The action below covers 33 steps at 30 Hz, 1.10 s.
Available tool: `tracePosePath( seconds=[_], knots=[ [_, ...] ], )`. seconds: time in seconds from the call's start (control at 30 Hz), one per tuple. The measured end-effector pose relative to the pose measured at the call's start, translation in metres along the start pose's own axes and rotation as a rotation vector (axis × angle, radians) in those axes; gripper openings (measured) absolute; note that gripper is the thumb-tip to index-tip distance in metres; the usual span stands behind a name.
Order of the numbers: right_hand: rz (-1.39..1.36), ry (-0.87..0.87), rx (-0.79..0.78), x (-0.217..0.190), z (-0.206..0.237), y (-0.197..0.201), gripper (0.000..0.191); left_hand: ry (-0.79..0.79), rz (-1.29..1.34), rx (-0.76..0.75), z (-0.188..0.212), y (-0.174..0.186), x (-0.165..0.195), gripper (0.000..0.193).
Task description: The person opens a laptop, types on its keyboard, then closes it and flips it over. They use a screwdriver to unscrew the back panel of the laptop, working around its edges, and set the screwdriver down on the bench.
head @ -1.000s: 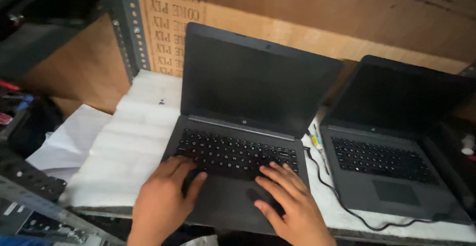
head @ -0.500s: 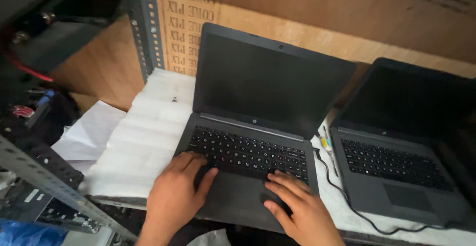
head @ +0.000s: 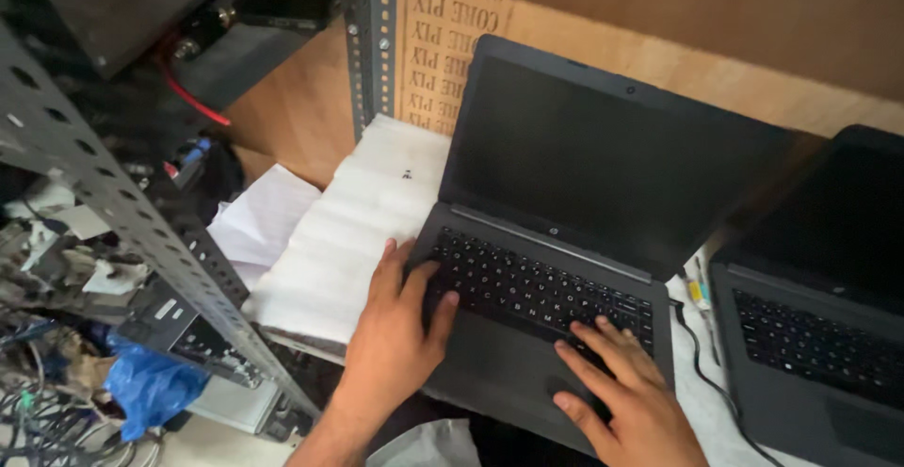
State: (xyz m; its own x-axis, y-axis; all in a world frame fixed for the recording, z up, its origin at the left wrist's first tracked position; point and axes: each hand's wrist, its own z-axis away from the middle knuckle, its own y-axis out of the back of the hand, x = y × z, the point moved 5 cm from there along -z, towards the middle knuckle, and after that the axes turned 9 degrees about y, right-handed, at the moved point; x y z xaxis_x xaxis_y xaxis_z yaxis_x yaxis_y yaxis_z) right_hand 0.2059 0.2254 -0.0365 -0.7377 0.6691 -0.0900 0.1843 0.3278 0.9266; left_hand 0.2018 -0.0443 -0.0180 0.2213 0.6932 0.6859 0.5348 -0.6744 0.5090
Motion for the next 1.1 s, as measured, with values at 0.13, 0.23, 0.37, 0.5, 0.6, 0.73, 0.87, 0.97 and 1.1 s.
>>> tracePosePath(
  seconds=[0.13,0.23,0.37,0.5,0.6,0.73,0.87,0.97,1.1],
  knots=[
    [0.021,-0.036,-0.055,0.003,0.0,-0.004,0.059,0.063,0.003,-0.076,-0.002,-0.007,-0.008,0.053],
    [0.013,-0.055,-0.113,0.005,-0.001,-0.008,0.058,0.032,-0.04,-0.118,-0.004,-0.011,-0.009,0.061],
    [-0.014,-0.134,-0.132,0.01,-0.002,-0.01,0.062,-0.046,-0.191,-0.147,-0.008,-0.017,-0.007,0.061],
    [-0.01,-0.077,-0.055,0.007,-0.004,-0.004,0.057,-0.041,-0.178,-0.152,-0.009,-0.017,-0.005,0.061],
    [-0.03,-0.129,-0.078,0.009,-0.003,-0.004,0.071,-0.055,-0.142,-0.135,-0.008,-0.015,-0.002,0.062],
    [-0.021,-0.115,-0.103,0.01,-0.004,-0.004,0.063,-0.047,-0.162,-0.155,-0.007,-0.017,-0.003,0.062],
    [-0.032,-0.092,-0.096,0.01,-0.005,-0.002,0.062,-0.046,-0.156,-0.144,-0.007,-0.018,-0.004,0.064],
    [-0.054,-0.089,-0.057,0.006,-0.003,0.001,0.061,-0.028,-0.177,-0.161,-0.007,-0.021,-0.006,0.063],
    [-0.054,-0.049,-0.02,0.0,-0.006,0.006,0.06,-0.059,-0.199,-0.134,-0.007,-0.022,-0.006,0.067]
  ],
)
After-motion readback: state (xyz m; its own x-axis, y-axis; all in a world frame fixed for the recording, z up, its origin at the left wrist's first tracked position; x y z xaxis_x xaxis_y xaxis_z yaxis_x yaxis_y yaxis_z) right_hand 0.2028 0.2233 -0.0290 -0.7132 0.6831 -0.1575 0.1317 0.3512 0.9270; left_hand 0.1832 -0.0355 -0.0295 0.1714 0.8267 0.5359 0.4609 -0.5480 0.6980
